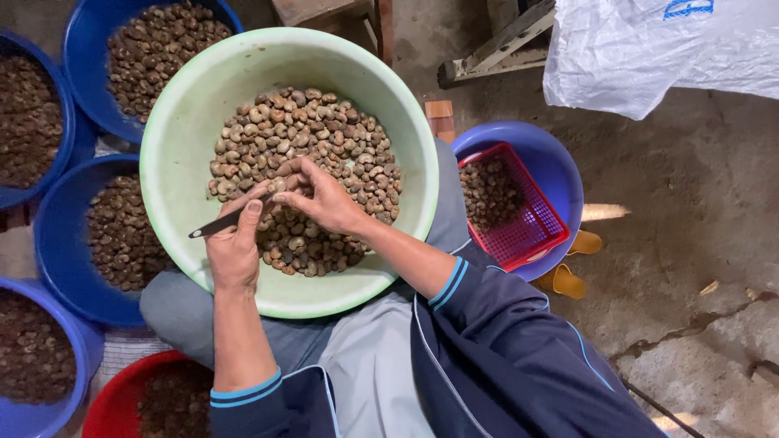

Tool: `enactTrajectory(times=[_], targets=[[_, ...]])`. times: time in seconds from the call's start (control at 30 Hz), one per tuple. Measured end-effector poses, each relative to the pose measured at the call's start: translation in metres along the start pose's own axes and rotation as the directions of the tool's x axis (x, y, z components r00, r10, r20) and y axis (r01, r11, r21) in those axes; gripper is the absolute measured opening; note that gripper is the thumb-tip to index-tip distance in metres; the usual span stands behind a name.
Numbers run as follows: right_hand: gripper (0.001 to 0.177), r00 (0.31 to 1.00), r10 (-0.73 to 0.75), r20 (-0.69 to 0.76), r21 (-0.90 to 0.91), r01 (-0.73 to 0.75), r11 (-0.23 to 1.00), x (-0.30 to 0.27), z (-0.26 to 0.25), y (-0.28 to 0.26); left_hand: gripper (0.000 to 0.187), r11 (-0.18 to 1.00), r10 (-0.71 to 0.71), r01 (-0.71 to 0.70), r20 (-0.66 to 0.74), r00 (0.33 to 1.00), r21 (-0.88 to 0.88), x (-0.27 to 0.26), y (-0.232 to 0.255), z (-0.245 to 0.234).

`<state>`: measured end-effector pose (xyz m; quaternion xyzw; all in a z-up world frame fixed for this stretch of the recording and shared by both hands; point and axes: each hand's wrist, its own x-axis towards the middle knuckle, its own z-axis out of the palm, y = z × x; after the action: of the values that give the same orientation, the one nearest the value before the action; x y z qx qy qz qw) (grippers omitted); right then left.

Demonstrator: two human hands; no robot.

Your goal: Manually inspecting and cleaning individual nuts using a small handheld tool in a factory setting.

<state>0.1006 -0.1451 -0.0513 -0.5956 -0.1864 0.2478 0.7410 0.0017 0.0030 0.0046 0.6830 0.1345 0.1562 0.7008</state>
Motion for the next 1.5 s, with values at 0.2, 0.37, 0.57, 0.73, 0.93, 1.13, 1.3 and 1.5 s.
enactTrajectory(times=[0.2,0.37,0.57,0.73,0.93,1.13,1.3,1.5], targets=[[0.04,1.0,-0.013,0.018,0.014,0.013,1.0,0.001,-0.001,-0.001,0.022,0.996,-0.019,0.019,0.002,1.0,-0.092,0.001,0.005,0.004],[0.04,1.0,-0.018,0.017,-0.074,0.019,0.997,-0.001,-0.002,-0.006,0.024,0.994,-0.01,0.009,-0.01,1.0,-0.105,0.001,0.001,0.002],[0.043,1.0,0.005,0.022,-0.196,-0.001,0.981,-0.006,0.0,-0.018,0.02,1.0,-0.028,0.028,-0.021,0.999,0.004,-0.001,-0.004,0.0],[0.043,1.0,0.018,-0.006,-0.214,-0.019,0.977,-0.005,0.003,-0.016,0.028,0.998,-0.057,0.056,-0.018,0.998,-0.042,0.001,0.007,0.002],[0.042,1.0,0.016,-0.023,-0.232,-0.021,0.973,-0.005,0.003,-0.011,0.025,0.997,-0.068,0.067,-0.032,0.997,-0.037,-0.001,0.001,-0.001],[0.039,0.999,-0.007,-0.032,-0.302,-0.003,0.953,-0.006,0.002,-0.016,0.024,0.998,-0.055,0.055,0.0,0.998,0.006,0.0,0.0,0.002],[0.043,0.998,-0.043,-0.049,-0.391,0.02,0.92,-0.004,0.001,-0.01,0.018,0.984,0.091,-0.094,0.025,0.996,0.153,0.002,0.002,0.01],[0.041,0.998,-0.051,0.029,-0.415,0.058,0.908,-0.01,0.003,-0.02,0.02,0.985,0.079,-0.078,-0.003,0.997,0.156,0.002,0.005,0.008]])
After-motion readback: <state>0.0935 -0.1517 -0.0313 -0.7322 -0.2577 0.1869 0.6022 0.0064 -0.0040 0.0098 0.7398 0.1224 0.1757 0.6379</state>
